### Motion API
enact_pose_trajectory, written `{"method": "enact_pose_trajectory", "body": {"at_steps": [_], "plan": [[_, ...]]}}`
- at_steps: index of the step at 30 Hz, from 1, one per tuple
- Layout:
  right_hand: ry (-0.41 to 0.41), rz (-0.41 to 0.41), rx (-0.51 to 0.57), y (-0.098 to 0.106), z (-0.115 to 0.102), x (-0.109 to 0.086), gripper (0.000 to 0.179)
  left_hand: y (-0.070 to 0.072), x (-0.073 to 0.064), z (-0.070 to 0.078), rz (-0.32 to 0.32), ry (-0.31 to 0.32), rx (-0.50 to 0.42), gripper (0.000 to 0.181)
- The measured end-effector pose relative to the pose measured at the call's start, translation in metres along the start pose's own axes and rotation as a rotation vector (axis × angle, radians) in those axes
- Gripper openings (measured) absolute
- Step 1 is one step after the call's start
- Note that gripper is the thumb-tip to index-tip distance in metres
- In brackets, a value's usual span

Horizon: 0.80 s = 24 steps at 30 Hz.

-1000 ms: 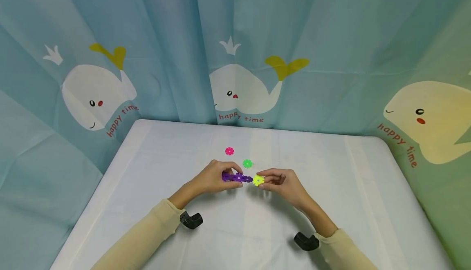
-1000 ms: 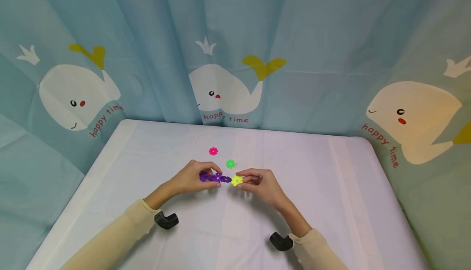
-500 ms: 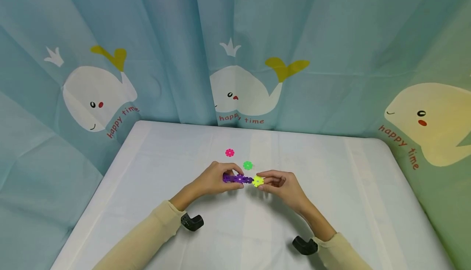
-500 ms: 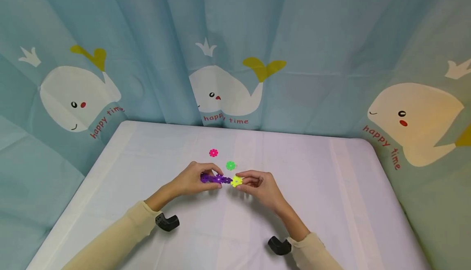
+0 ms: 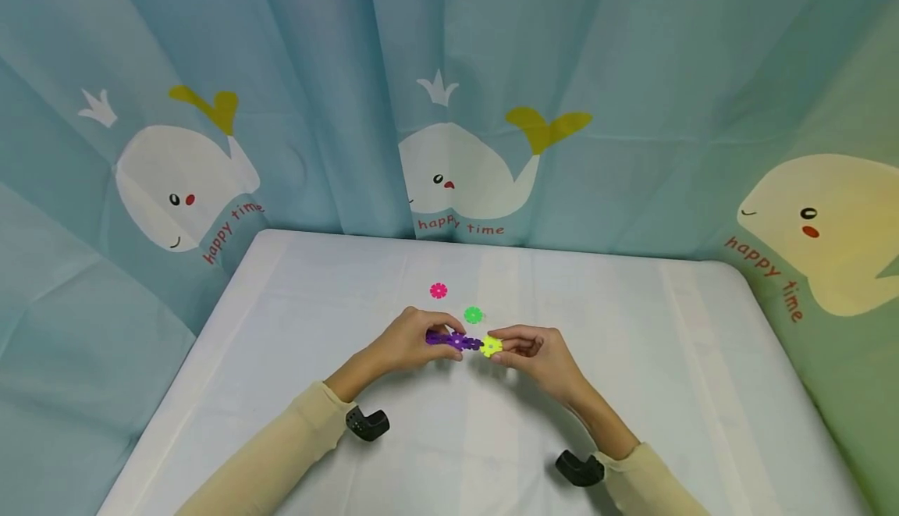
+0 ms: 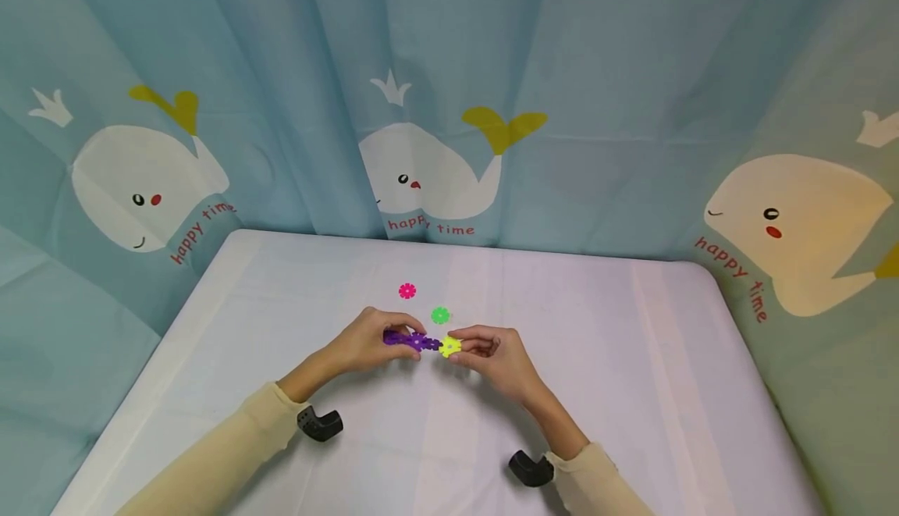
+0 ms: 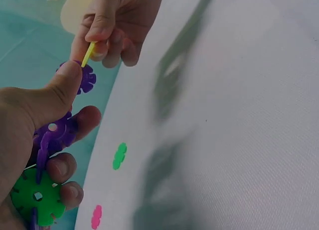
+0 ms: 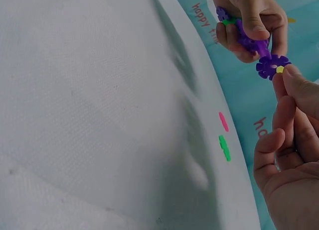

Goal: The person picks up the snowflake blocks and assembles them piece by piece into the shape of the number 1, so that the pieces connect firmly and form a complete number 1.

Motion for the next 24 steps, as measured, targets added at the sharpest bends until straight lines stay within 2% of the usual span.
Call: {"method": "enact_pose_trajectory", "body": {"at_steps": [13,24], "plan": [[0.023,0.024,0.029,-0.0040,0.0003,-0.0006,0.028,-0.0019,-0.0001,-0.0005,0.006,-0.037,-0.027,0.031],[0.033,0.065,0.083,-0.0050,0.0005,-0.0034,0.032,-0.0014,-0.0004,0.0016,0.027,-0.030,-0.014,0.034]]}}
Point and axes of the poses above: each hand's wrist, its own x-axis towards the middle knuckle, its own y-axis out of the back of the hand, z = x × y, the point moved 9 cm from there along x, towards the middle knuckle, and after that the axes turned 13 degrees about y, right-handed, at the moved point
